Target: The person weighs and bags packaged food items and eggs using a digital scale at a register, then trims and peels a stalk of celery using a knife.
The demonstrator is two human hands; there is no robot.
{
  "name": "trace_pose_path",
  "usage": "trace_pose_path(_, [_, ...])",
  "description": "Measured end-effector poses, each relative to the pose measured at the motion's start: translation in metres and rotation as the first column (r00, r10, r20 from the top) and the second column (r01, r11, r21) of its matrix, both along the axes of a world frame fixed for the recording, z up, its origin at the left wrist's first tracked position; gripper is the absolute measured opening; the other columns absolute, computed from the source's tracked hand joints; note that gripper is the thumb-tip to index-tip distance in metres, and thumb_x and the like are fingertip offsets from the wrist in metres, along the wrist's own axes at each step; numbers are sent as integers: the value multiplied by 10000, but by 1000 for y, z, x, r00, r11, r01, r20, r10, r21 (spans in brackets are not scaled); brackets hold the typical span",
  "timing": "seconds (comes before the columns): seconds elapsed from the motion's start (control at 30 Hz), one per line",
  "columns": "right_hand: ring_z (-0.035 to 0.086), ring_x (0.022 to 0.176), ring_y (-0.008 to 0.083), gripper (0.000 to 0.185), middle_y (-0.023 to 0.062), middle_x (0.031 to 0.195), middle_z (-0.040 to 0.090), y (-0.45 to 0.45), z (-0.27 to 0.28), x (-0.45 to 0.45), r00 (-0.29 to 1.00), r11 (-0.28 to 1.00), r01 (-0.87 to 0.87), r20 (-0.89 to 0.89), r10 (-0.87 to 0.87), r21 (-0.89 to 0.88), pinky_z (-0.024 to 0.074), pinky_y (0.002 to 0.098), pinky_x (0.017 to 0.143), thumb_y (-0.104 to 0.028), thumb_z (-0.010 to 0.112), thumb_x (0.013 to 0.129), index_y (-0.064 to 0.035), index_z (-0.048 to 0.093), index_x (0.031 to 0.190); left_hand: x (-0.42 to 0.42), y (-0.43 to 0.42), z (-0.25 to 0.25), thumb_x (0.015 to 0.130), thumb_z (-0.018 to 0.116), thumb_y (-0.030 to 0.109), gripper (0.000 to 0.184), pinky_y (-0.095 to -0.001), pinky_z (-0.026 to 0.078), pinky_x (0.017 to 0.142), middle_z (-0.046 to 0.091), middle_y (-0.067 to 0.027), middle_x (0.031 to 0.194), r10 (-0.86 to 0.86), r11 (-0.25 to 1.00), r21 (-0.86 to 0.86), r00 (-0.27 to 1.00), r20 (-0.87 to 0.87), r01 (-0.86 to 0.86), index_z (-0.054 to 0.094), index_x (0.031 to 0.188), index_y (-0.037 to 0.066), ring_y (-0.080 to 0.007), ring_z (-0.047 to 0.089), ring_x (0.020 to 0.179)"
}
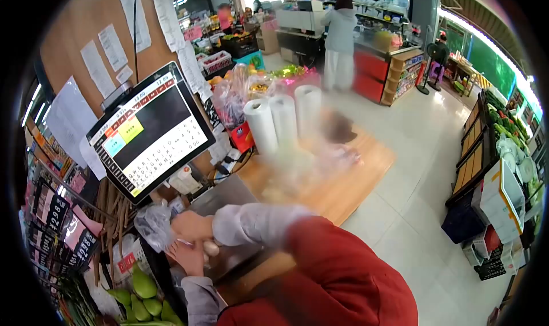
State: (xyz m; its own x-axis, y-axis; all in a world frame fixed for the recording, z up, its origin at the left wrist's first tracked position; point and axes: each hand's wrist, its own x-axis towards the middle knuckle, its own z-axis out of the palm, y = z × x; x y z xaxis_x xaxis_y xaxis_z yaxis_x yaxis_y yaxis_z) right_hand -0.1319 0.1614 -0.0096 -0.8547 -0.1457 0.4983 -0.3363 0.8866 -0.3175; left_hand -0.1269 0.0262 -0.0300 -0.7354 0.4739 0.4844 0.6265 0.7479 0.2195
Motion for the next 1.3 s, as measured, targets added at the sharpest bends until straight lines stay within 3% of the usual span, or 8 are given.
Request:
trace_pose_path(0.2, [615, 646, 355, 214, 173, 716, 619, -10, 3, 26, 987, 986, 162, 22, -162, -44, 501, 425, 584, -224, 578, 704, -17, 631, 699, -38, 12, -83, 805, 599, 326, 398, -531, 322, 940, 593, -207, 976, -173, 939, 343, 896, 408, 25, 573, 1032, 0, -419, 514, 1018])
trace_pose_path(0.4, [630, 740, 302, 208, 136, 747, 624, 12, 11, 58, 978, 996, 71, 199, -60, -51, 506, 425, 600, -269, 596, 733, -74, 629, 800, -33, 15, -79, 861, 521, 233, 347, -434, 405, 938, 589, -203, 1109, 70, 981, 192, 913, -401, 10, 559, 1119, 4, -371, 531, 1049])
trace_pose_path(0.57, [607, 864, 233, 222, 80, 846, 620, -32, 30, 53, 911, 931, -359, 188, 366, -70, 491, 406, 733, -285, 598, 744, -116, 625, 885, -38, 17, -67, 856, 517, 213, 357, -473, 281, 1018, 568, -182, 1164, 37, 983, 182, 977, -209, 1, 560, 1138, -1, -347, 487, 1131])
trace_pose_path(0.7, [507, 659, 227, 172, 8, 716, 576, -11, 19, 2, 762, 898, -132, -537, 362, 419, 414, 306, 813, -247, 530, 778, -109, 597, 854, -41, 21, -62, 852, 513, 197, 366, -505, 181, 1082, 551, -164, 1208, 32, 980, 199, 985, -169, 3, 560, 1154, -5, -327, 452, 1197])
trace_pose_path(0.77, [565, 707, 264, 212, 52, 719, 594, 17, 19, -13, 833, 712, -150, -301, 465, 686, 459, 349, 754, -252, 501, 826, -78, 592, 907, -41, 22, -59, 850, 511, 189, 371, -520, 131, 1114, 543, -155, 1230, 33, 981, 193, 988, -148, -4, 560, 1162, -7, -317, 434, 1230])
trace_pose_path(0.97, [622, 809, 344, 366, 165, 792, 631, 44, 69, 22, 900, 832, -288, 430, 66, 475, 480, 451, 725, -290, 521, 875, -2, 491, 1099, -13, 18, -13, 809, 559, 186, 393, -519, 148, 1111, 516, -128, 1243, -15, 993, 115, 1000, 18, 12, 561, 1141, -23, -308, 396, 1261])
trace_pose_path(1.23, [494, 1173, 307, 645, 236, 1327, 457, 32, 66, 23, 632, 725, -527, 366, 683, -444, 406, 346, 964, -386, 466, 936, -93, 219, 1456, -34, 25, -58, 684, 683, 182, 391, -543, 188, 1089, 548, -133, 1166, -106, 881, 439, 978, -181, 177, 588, 1021, 9, -338, 468, 1162])
trace_pose_path(1.3, [604, 860, 312, 571, 195, 980, 611, 25, 53, 13, 916, 957, -290, 285, 281, -11, 475, 408, 717, -328, 524, 885, -45, 338, 1344, -37, 17, -56, 764, 631, 251, 315, -569, 216, 1055, 606, -146, 1092, -99, 976, 181, 989, -112, 118, 639, 1032, 86, -337, 497, 1114])
